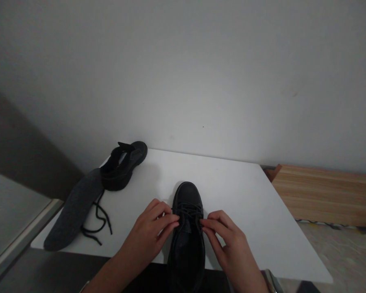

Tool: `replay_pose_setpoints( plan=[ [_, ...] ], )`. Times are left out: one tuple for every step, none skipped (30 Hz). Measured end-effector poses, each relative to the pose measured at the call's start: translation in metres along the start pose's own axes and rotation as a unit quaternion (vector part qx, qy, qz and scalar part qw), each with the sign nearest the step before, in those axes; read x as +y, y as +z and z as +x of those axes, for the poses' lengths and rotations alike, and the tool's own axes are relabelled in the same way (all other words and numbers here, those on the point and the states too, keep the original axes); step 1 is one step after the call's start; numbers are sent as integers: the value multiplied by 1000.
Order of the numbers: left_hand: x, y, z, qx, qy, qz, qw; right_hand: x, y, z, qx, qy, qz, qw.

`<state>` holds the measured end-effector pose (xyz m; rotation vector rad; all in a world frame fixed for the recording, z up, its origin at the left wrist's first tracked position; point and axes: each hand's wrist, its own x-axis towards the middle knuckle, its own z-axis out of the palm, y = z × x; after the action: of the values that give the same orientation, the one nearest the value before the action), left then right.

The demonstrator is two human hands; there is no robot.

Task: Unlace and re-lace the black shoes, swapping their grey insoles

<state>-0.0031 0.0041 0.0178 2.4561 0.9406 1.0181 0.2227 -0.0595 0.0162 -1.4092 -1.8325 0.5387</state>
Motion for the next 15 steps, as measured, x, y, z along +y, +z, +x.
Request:
replay_pose_setpoints(
  plan=[
    [1, 0, 0, 0, 1, -2, 1000, -2, 0, -1, -5, 2, 0, 1000],
    [1, 1, 0, 0, 1, -4, 1000, -4, 0, -1, -9, 5, 0, 1000],
    [2, 1, 0, -2, -2, -5, 1000, -5, 0, -2, -12, 6, -3, 1000],
    [4, 1, 0, -6, -7, -5, 1000, -7, 0, -2, -15, 6, -7, 1000],
    [5, 1, -1, -11, -14, -5, 1000, -8, 1, -3, -18, 6, -16, 1000],
    [7, 2, -2, -16, -22, -3, 1000, -9, 2, -4, -21, 7, -28, 999],
    [9, 2, -4, -23, -31, 2, 999, -10, 2, -4, -24, 7, -42, 999],
    [11, 2, -5, -31, -41, 10, 999, -11, 3, -5, -28, 9, -57, 998],
    [14, 3, -7, -42, -54, 21, 997, -12, 4, -5, -33, 12, -72, 997],
    [18, 4, -7, -56, -69, 35, 995, -13, 5, -5, -37, 13, -88, 995],
    [21, 4, -7, -73, -84, 51, 992, -14, 6, -4, -42, 11, -102, 994],
    [25, 5, -6, -94, -99, 69, 988, -16, 7, -3, -47, 7, -116, 992],
    [29, 6, -5, -117, -112, 87, 983, -18, 7, -2, -52, 2, -129, 990],
    [33, 6, -2, -142, -122, 106, 977, -20, 8, -1, -56, -1, -142, 988],
    [37, 7, 1, -166, -127, 123, 970, -22, 9, 1, -62, -2, -154, 986]
  ],
)
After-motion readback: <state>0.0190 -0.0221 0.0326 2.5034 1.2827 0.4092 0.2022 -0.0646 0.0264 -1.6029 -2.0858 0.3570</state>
